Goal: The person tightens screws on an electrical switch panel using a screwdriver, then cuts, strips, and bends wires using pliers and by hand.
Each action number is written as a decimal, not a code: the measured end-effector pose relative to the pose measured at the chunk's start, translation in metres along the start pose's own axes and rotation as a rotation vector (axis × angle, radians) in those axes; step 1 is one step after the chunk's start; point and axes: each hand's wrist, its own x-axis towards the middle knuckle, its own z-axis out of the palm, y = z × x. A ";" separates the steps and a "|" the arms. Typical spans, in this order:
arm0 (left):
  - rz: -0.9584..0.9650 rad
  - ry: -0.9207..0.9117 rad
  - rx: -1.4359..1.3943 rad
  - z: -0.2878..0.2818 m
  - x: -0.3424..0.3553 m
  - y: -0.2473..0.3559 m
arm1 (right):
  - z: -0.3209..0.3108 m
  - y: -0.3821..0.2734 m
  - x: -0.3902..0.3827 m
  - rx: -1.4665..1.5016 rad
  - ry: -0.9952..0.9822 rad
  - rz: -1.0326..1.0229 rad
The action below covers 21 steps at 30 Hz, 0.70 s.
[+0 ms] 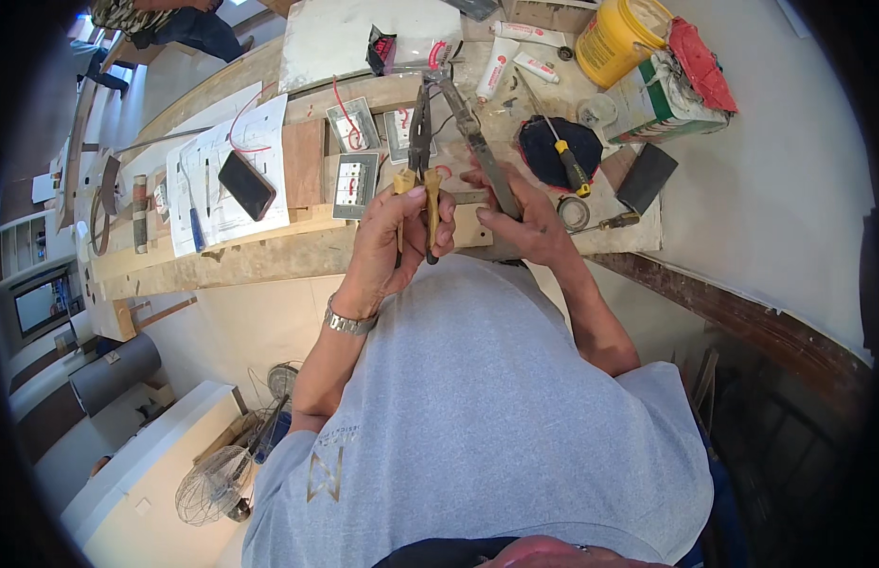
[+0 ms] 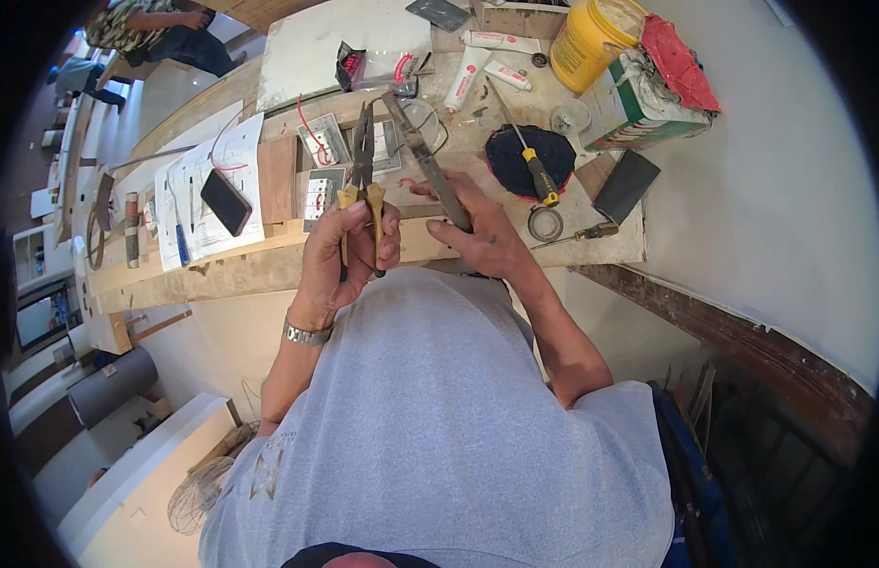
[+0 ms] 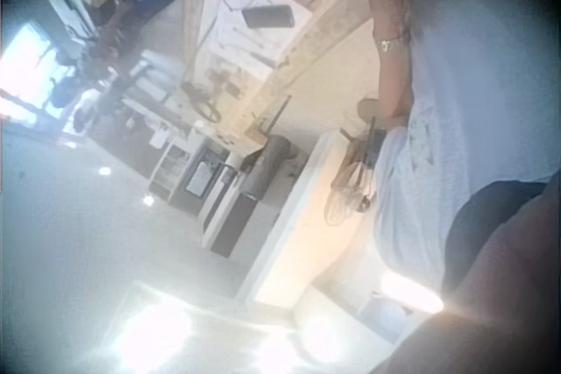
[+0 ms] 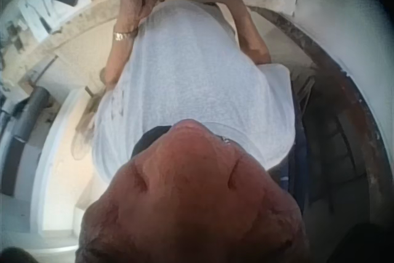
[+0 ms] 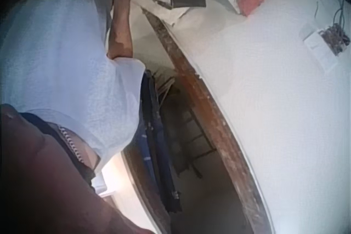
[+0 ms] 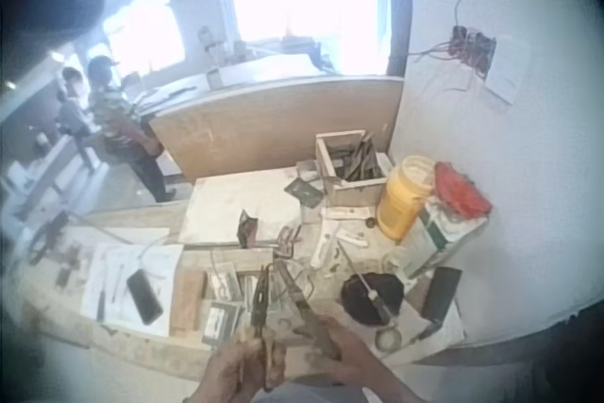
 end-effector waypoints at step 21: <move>0.035 0.021 0.135 -0.035 0.010 -0.010 | -0.008 -0.006 -0.006 0.335 -0.138 0.450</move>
